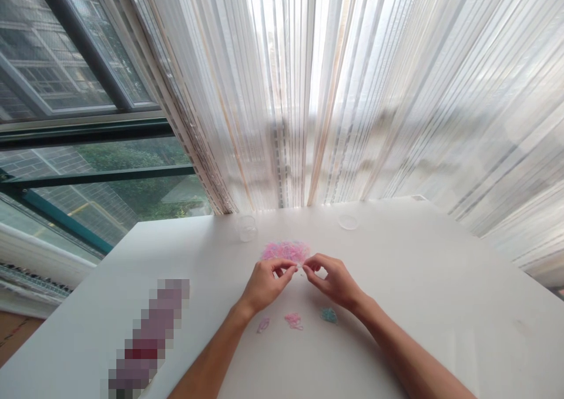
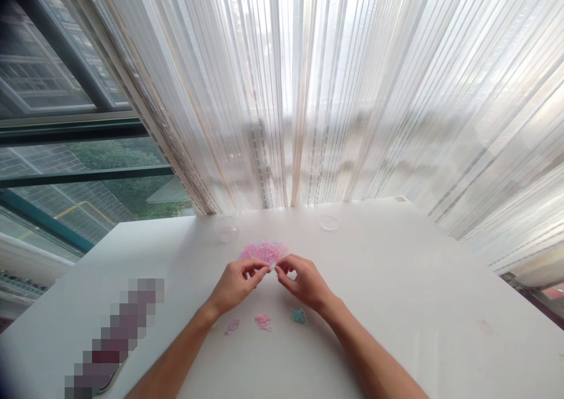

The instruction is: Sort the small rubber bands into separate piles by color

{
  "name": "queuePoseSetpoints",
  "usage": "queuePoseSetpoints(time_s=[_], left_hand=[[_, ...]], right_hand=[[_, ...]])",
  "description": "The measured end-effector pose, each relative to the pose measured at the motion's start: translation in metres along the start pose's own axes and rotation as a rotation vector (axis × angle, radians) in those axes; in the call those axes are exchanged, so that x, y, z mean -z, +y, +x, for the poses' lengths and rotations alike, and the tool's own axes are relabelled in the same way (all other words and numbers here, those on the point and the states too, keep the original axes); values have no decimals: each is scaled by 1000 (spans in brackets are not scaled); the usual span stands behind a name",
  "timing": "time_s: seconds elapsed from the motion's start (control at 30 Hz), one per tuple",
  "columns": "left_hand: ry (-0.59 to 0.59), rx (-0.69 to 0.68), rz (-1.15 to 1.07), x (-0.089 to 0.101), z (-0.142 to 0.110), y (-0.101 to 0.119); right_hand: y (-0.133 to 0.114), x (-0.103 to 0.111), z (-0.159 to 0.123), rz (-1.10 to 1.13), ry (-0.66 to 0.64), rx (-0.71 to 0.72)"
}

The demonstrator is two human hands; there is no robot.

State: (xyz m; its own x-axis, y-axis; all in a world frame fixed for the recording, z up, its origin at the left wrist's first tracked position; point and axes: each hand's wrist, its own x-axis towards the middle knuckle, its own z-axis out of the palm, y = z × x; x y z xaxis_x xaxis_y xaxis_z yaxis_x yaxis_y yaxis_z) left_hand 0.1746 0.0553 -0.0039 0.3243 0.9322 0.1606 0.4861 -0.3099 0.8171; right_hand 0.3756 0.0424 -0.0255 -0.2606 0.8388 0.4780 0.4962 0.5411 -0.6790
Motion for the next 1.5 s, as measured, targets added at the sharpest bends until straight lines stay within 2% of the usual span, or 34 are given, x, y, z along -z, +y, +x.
queuePoseSetpoints(time_s=[0.53, 1.2, 1.37, 1.5], left_hand=[[-27, -13, -20, 1, -2, 3], [-8, -9, -4, 1, -1, -3], [-19, -13, -3, 6, -5, 5], [-18, -31, 22, 17, -19, 19]], right_hand=[[-7, 3, 0, 27, -74, -22], [-8, 3, 1, 13, -57, -32], [-11, 4, 3, 45, -49, -31], [-28, 10, 5, 90, -76, -42]])
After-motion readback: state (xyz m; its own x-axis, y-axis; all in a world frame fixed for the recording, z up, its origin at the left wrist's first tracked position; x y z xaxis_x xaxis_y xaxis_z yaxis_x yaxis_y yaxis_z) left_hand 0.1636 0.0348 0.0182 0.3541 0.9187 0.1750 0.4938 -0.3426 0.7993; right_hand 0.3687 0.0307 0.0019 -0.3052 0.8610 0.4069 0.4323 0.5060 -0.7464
